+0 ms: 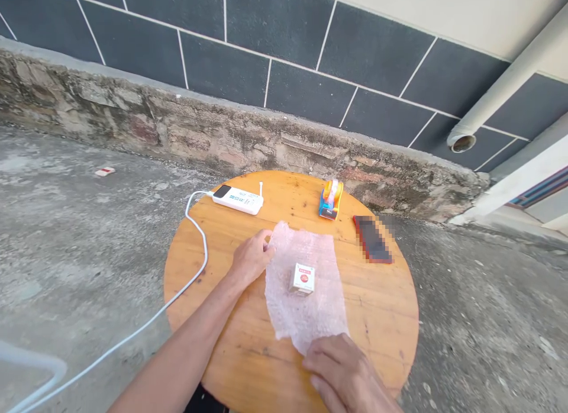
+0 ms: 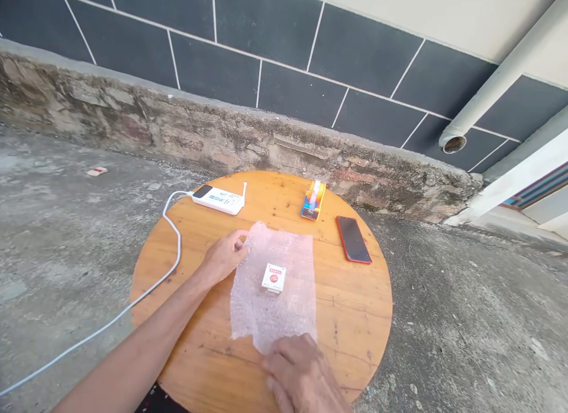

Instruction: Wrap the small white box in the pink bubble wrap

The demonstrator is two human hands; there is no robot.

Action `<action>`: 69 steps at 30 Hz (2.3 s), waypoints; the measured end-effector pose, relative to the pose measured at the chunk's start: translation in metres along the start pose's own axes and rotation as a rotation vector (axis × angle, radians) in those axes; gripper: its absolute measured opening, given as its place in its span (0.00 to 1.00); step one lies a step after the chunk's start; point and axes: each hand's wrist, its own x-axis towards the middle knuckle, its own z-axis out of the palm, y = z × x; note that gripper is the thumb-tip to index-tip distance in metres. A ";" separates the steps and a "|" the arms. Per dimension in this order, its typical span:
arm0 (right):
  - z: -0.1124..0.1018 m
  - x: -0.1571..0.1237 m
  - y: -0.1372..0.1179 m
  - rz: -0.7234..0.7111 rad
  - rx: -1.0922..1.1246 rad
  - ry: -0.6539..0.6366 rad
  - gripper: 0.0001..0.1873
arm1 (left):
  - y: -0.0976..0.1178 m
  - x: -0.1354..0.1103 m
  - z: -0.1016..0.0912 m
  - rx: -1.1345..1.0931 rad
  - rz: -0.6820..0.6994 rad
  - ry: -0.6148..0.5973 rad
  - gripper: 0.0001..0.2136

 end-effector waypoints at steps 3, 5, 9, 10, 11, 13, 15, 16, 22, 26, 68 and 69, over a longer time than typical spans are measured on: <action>-0.019 0.008 -0.012 0.139 0.056 0.089 0.16 | 0.000 -0.001 0.001 0.021 0.012 0.005 0.16; -0.020 0.020 -0.018 0.173 0.024 0.089 0.22 | 0.000 -0.002 0.001 0.031 0.020 0.007 0.15; 0.001 0.041 -0.025 0.097 -0.091 -0.095 0.18 | 0.000 -0.003 0.001 0.046 0.034 0.009 0.15; 0.004 0.042 -0.025 0.064 -0.088 -0.121 0.15 | 0.000 -0.003 0.000 0.048 0.035 0.009 0.15; 0.005 0.042 -0.025 0.049 -0.067 -0.123 0.13 | 0.000 -0.003 0.000 0.051 0.035 0.008 0.15; -0.001 0.037 -0.020 0.087 -0.005 -0.053 0.15 | 0.000 -0.002 0.001 0.055 0.035 0.005 0.15; -0.014 0.032 -0.008 0.165 0.012 0.084 0.18 | -0.001 -0.002 0.001 0.059 0.032 0.004 0.16; -0.021 0.032 0.000 0.188 -0.002 0.155 0.18 | -0.001 -0.001 0.002 0.061 0.029 0.003 0.16; -0.034 0.058 0.043 0.263 -0.063 0.225 0.31 | 0.001 0.000 0.002 0.089 0.008 0.004 0.16; -0.026 0.077 0.045 0.282 -0.011 0.174 0.34 | 0.004 -0.002 0.003 0.136 0.005 0.011 0.17; -0.009 0.067 0.028 0.326 -0.117 0.223 0.27 | 0.045 -0.065 -0.016 0.296 0.514 -0.154 0.11; -0.009 0.071 0.028 0.323 -0.112 0.210 0.27 | 0.042 -0.071 -0.012 0.299 0.511 -0.176 0.11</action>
